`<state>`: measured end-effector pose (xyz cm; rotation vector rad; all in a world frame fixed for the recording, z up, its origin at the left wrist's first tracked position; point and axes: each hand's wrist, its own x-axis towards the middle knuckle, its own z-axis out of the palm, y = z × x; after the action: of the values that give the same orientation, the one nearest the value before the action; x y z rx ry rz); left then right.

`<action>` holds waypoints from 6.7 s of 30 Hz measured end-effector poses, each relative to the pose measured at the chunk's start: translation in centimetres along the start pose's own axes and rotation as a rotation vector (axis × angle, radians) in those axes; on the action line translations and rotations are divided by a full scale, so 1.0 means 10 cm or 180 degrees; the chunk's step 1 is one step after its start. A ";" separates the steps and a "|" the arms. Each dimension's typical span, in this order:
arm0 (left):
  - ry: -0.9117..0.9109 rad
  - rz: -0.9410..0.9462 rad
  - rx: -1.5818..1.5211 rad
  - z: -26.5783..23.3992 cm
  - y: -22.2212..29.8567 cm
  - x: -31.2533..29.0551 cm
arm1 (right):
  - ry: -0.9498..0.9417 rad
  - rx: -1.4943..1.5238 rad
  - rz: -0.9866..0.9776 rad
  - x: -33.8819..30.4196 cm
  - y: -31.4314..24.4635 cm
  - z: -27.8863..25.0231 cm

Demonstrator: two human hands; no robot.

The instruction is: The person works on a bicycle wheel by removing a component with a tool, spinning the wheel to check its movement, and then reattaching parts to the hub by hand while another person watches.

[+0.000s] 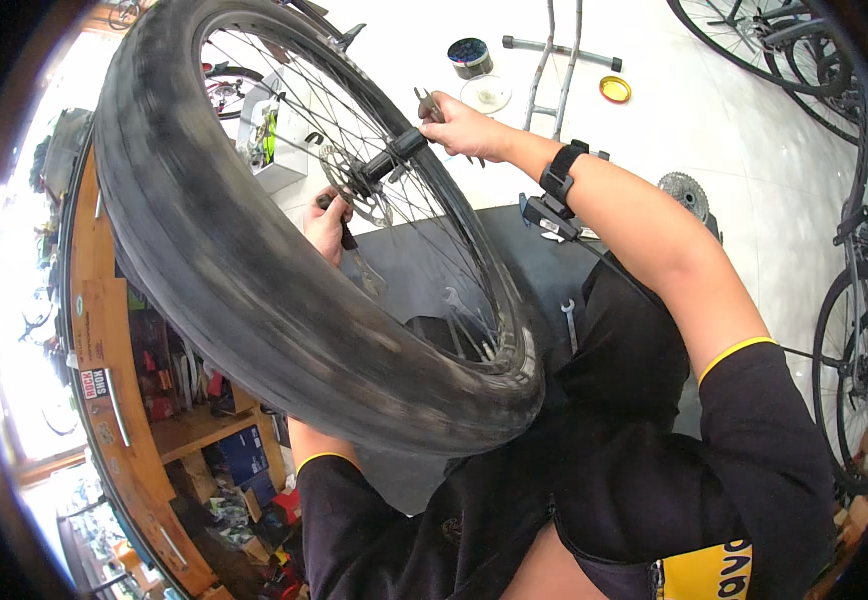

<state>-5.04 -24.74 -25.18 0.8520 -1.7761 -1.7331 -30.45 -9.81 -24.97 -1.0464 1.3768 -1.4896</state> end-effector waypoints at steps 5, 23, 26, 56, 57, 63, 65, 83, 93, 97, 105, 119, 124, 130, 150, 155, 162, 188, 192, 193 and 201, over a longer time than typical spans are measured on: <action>0.0309 -0.0103 -0.0143 0.00 -0.06 0.01 | -0.0025 0.0007 -0.0040 0.02 0.04 0.01; -0.0046 -0.0186 0.0003 -0.09 -0.28 -0.04 | -0.0224 -0.0620 0.0258 -0.06 0.09 0.02; 0.0020 -0.0368 0.0077 0.00 -0.44 -0.16 | -0.0202 -0.0819 0.0140 -0.08 0.28 0.04; 0.0505 -0.0437 0.0369 0.15 -0.45 -0.42 | -0.0949 -0.3838 0.2416 -3.25 2.56 -1.45; 0.0407 -0.0404 0.0429 0.19 -0.49 -0.35 | -0.0650 -0.4104 0.2361 -3.36 2.70 -1.54; 0.0496 -0.0366 0.0589 0.07 -0.57 -0.48 | -0.0720 -0.3232 0.1522 -2.01 1.44 -1.77; 0.0540 -0.0208 0.0343 0.12 -0.56 -0.51 | -0.1114 -0.3393 0.1017 -1.35 0.57 -1.54; -0.0881 -0.1398 0.3826 -1.17 -1.58 -0.87 | -0.1089 -0.3117 -0.0271 -0.08 0.02 0.37; 0.0189 0.0144 0.2352 -0.56 -1.26 -0.77 | -0.0645 -0.3075 -0.0052 -0.13 -0.06 0.25; -0.0025 0.0746 0.1961 -0.13 -0.38 -0.67 | -0.0567 -0.2854 0.0034 -0.17 -0.03 0.38; -0.0247 0.0351 0.2416 0.09 -0.39 -0.32 | -0.1340 -0.2701 0.0631 0.16 0.16 0.21; 0.0345 -0.0285 0.1811 -0.06 -1.12 0.07 | -0.0366 -0.1874 0.0086 0.06 0.01 0.03; 0.0315 -0.0364 0.1265 0.13 -0.90 0.44 | -0.0587 -0.1955 0.0119 0.47 0.12 -0.23; -0.0045 -0.0424 0.1882 0.06 -0.55 0.64 | -0.0601 -0.1863 0.0178 0.77 0.21 -0.26; -0.0182 -0.0509 0.1486 0.54 -0.03 1.12 | 0.0049 -0.2085 -0.0536 0.92 0.34 -0.61; 0.0049 -0.0403 0.1014 0.67 0.24 1.54 | 0.0003 -0.2042 -0.0480 1.49 0.03 -0.95; 0.0525 -0.0763 -0.0344 0.62 0.04 1.83 | -0.0725 -0.1742 0.0147 2.06 -0.15 -1.30; 0.0095 -0.0034 0.0406 0.55 0.12 2.06 | 0.0088 -0.1632 -0.0802 1.91 0.40 -1.15; 0.0252 -0.0262 0.0505 0.55 0.15 2.09 | -0.0011 -0.1690 -0.0530 1.75 0.26 -1.16; 0.0297 -0.0295 0.0525 0.53 0.19 2.07 | -0.0009 -0.1697 -0.0579 1.74 0.21 -1.16; 0.0182 -0.0280 0.0566 0.43 0.05 2.11 | -0.0118 -0.1487 -0.0477 1.65 0.02 -1.21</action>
<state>-22.37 -37.41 -26.30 1.0575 -1.9010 -1.6045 -46.96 -21.86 -25.18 -1.4854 1.6960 -1.2694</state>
